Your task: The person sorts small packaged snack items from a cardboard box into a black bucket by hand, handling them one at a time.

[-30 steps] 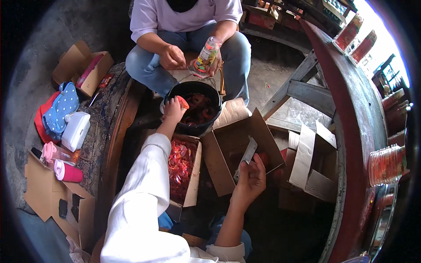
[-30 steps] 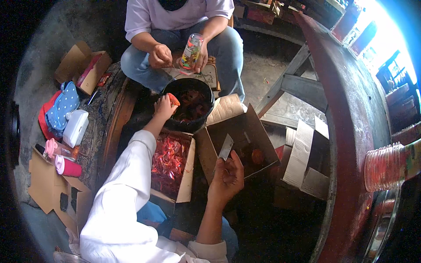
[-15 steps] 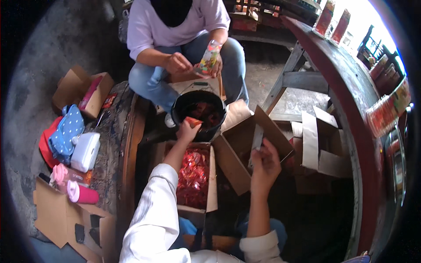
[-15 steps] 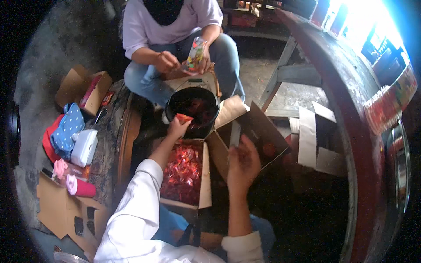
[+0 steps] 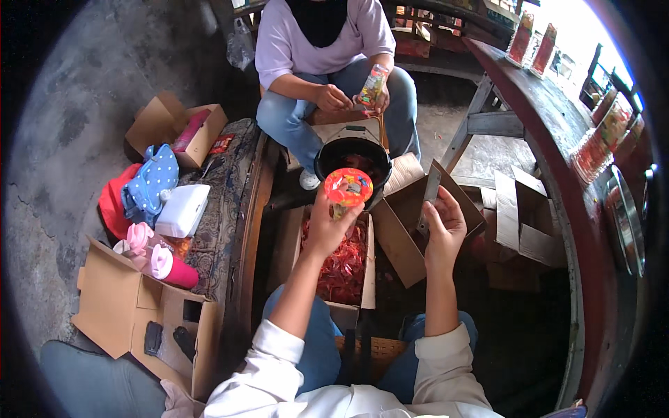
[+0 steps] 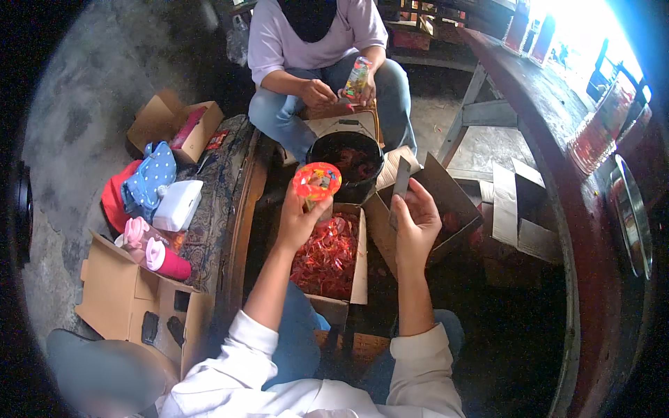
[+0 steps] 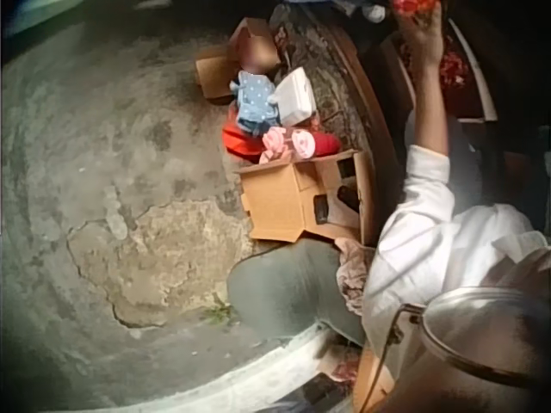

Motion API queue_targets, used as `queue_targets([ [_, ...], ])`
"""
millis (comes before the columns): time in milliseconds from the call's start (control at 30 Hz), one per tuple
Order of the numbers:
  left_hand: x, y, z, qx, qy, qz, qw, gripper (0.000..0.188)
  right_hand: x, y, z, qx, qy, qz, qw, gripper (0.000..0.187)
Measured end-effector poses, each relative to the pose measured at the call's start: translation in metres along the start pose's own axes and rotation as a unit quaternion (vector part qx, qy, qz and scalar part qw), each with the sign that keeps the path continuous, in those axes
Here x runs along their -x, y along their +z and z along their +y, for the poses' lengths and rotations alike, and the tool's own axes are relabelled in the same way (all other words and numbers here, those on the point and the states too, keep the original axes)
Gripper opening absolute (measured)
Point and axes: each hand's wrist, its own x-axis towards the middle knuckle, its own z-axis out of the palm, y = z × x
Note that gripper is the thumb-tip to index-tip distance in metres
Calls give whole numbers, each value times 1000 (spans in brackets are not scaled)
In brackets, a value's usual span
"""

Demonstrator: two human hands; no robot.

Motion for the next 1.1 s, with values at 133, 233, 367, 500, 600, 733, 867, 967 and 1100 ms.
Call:
queue_targets([
  [133, 24, -3, 39, 42, 33, 8, 999, 56, 12, 14, -19, 21, -58, -58, 996, 35],
  [233, 32, -9, 51, -16, 54, 9, 998, 59, 19, 21, -35, 203, -162, -78, 963, 27],
  [367, 43, -20, 57, -82, 59, 13, 995, 61, 17, 29, -51, 340, -350, -171, 856, 22],
  [500, 42, -25, 54, -129, 73, 15, 989, 65, 19, 28, -39, 393, -387, -227, 803, 21],
  [600, 41, -20, 56, -166, 104, 2, 981, 67, 18, 25, -31, 420, -407, -230, 778, 19],
  [733, 42, -20, 58, -171, 99, 5, 980, 68, 18, 29, -30, 421, -429, -227, 767, 21],
  [867, 42, -17, 60, -134, 97, 11, 986, 68, 19, 27, -28, 425, -442, -224, 758, 23],
  [967, 38, -19, 61, -131, 98, 6, 986, 67, 18, 28, -25, 422, -447, -226, 756, 24],
  [1100, 41, -12, 58, -174, 60, 35, 982, 59, 19, 27, -15, 427, -442, -234, 754, 22],
])
